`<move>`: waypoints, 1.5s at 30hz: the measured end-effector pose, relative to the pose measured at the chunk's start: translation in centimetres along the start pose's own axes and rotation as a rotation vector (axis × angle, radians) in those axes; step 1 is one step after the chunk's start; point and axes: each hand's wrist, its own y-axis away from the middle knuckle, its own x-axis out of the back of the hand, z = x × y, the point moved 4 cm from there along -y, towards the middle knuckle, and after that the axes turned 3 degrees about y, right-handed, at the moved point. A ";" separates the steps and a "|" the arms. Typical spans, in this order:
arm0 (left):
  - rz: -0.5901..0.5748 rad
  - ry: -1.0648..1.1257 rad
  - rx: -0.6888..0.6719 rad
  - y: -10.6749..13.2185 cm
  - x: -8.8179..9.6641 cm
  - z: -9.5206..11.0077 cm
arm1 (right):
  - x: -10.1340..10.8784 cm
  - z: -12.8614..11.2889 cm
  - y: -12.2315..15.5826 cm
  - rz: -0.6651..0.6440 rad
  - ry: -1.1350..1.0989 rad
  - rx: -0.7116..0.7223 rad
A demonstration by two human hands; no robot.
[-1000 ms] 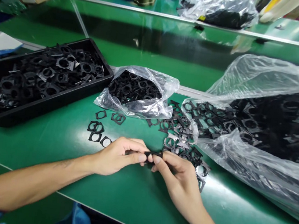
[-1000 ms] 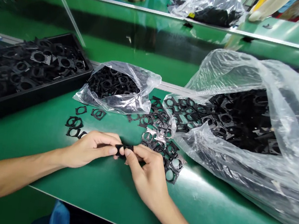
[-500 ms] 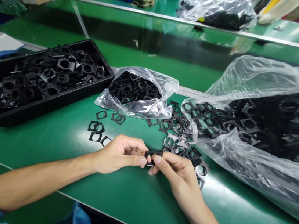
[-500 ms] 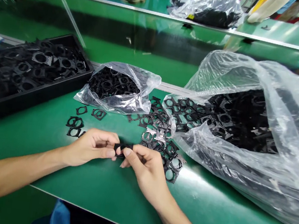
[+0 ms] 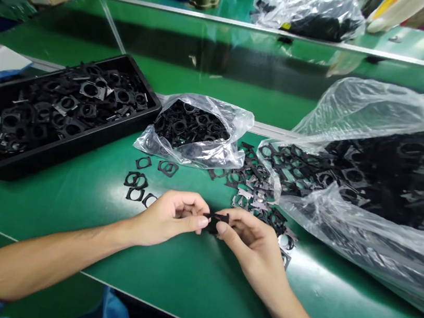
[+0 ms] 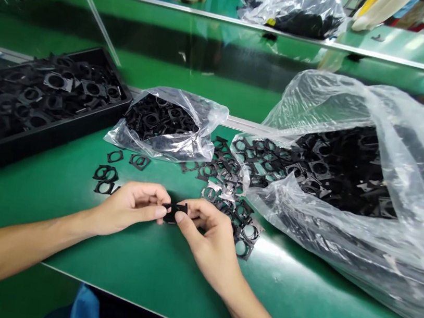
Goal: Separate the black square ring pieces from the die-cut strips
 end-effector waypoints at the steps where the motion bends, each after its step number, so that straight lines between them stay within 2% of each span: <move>1: -0.001 -0.011 -0.003 0.0 0.0 0.0 | 0.0 0.1 0.0 0.006 -0.059 -0.029; 8: -0.045 -0.030 -0.025 0.1 -0.3 0.2 | -0.3 0.8 0.0 -0.058 -0.332 -0.220; 16: -0.090 -0.014 -0.048 0.2 -0.3 0.2 | -0.5 0.7 -0.1 -0.124 -0.477 -0.305; 19: -0.065 -0.023 -0.079 0.2 -0.3 0.1 | -0.3 0.6 -0.1 -0.078 -0.354 -0.237; 22: -0.032 -0.065 -0.116 0.2 -0.2 0.3 | 0.1 0.1 0.0 -0.003 -0.086 -0.069; 25: 0.015 -0.142 -0.141 0.3 -0.2 0.4 | 0.0 -0.4 0.3 0.021 0.140 0.076; 31: 0.112 -0.124 -0.067 0.3 -0.2 -0.1 | -0.1 -0.2 0.7 0.092 0.137 0.095; 34: 0.111 -0.084 -0.051 0.3 -0.2 -0.4 | -0.2 -0.4 0.7 0.089 0.208 0.151; 39: 0.100 -0.261 -0.214 0.6 -0.4 0.5 | -0.1 -0.9 0.5 0.101 0.402 0.272; 41: 0.096 -0.295 -0.237 0.7 -0.5 0.8 | -0.1 -1.0 0.6 0.100 0.446 0.314; 45: 0.149 -0.152 -0.142 0.5 -0.1 0.5 | -0.2 -0.9 0.7 0.101 0.451 0.352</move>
